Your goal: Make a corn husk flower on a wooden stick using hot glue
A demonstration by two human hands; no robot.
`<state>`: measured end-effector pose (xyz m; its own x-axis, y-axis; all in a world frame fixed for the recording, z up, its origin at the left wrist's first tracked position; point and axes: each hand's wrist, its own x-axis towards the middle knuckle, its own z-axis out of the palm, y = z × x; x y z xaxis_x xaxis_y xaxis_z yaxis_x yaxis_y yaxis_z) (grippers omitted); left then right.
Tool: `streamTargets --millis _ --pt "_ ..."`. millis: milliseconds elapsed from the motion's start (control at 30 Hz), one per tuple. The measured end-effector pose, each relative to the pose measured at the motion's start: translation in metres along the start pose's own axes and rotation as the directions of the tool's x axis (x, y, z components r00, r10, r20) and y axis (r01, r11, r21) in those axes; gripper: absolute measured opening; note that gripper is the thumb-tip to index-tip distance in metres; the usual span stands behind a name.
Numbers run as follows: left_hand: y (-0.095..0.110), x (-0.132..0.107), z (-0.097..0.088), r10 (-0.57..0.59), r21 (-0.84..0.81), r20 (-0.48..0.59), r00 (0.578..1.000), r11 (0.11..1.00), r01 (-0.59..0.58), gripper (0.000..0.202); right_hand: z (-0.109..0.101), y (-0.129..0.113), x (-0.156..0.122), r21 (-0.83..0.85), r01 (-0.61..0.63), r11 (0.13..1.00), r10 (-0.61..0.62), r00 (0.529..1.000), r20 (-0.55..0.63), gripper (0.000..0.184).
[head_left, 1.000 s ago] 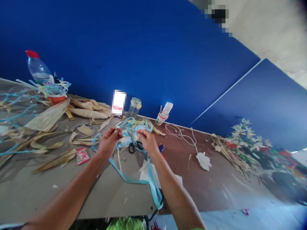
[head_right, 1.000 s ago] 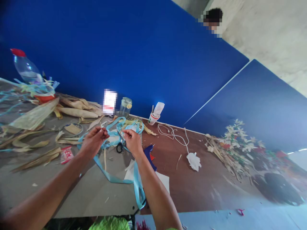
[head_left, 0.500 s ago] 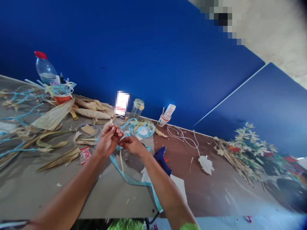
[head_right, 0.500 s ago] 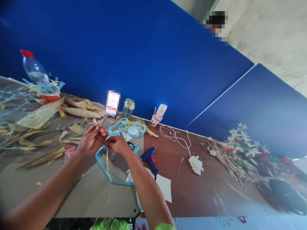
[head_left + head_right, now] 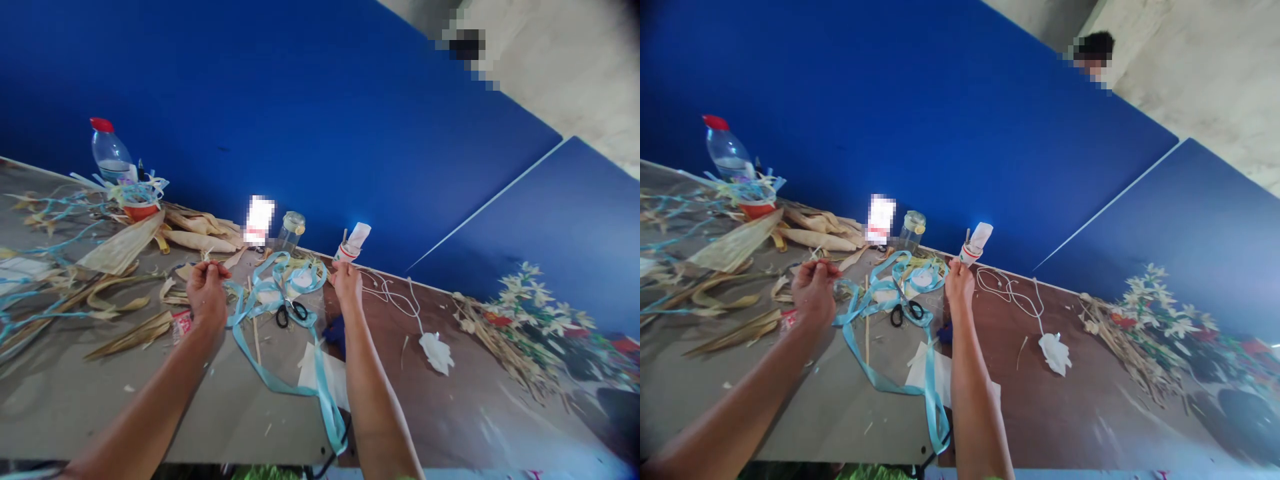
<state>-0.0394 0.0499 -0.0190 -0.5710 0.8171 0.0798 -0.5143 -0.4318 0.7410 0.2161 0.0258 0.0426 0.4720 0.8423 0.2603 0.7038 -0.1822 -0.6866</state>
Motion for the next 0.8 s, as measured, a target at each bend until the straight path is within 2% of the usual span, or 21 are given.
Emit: streamTargets --millis 67,133,200,233,267,333,400,600,667,800 --pt "-0.002 0.000 -0.001 0.034 0.036 0.007 0.999 0.999 -0.034 0.009 0.009 -0.008 -0.009 0.012 0.132 0.991 -0.132 0.990 0.041 0.044" --pt "-0.005 -0.001 -0.002 0.032 0.051 0.018 0.999 0.998 -0.033 0.010 0.026 -0.017 -0.024 0.043 0.326 0.944 -0.329 0.929 0.171 0.035" --pt "-0.008 -0.003 -0.002 0.013 0.065 0.039 0.999 0.998 -0.016 0.011 0.046 -0.023 -0.040 0.066 0.426 0.902 -0.428 0.870 0.244 0.018" --pt "-0.010 -0.005 -0.002 0.004 0.071 0.053 0.999 0.997 -0.007 0.012 0.055 -0.026 -0.047 0.049 0.470 0.881 -0.466 0.846 0.260 0.016" --pt "-0.011 -0.007 -0.002 -0.006 0.079 0.071 0.997 0.997 0.000 0.013 0.064 -0.028 -0.053 0.022 0.494 0.869 -0.479 0.829 0.289 0.022" --pt "-0.011 -0.009 -0.002 -0.014 0.099 0.099 0.995 0.995 0.004 0.013 0.079 -0.032 -0.061 -0.023 0.516 0.856 -0.464 0.788 0.404 0.017" --pt "-0.011 -0.011 -0.001 -0.017 0.125 0.114 0.993 0.992 0.003 0.015 0.092 -0.037 -0.063 -0.068 0.528 0.847 -0.440 0.767 0.467 0.018" --pt "-0.009 -0.010 -0.003 -0.039 0.155 0.125 0.991 0.988 0.020 0.015 0.125 -0.052 -0.066 -0.112 0.600 0.792 -0.489 0.734 0.471 0.027" --pt "-0.009 -0.009 -0.004 -0.048 0.152 0.126 0.991 0.988 0.029 0.015 0.135 -0.054 -0.068 -0.131 0.605 0.785 -0.490 0.737 0.465 0.025" --pt "-0.010 -0.010 -0.004 -0.075 0.179 0.126 0.989 0.982 0.052 0.016 0.139 -0.055 -0.061 -0.155 0.536 0.830 -0.430 0.791 0.436 0.017"
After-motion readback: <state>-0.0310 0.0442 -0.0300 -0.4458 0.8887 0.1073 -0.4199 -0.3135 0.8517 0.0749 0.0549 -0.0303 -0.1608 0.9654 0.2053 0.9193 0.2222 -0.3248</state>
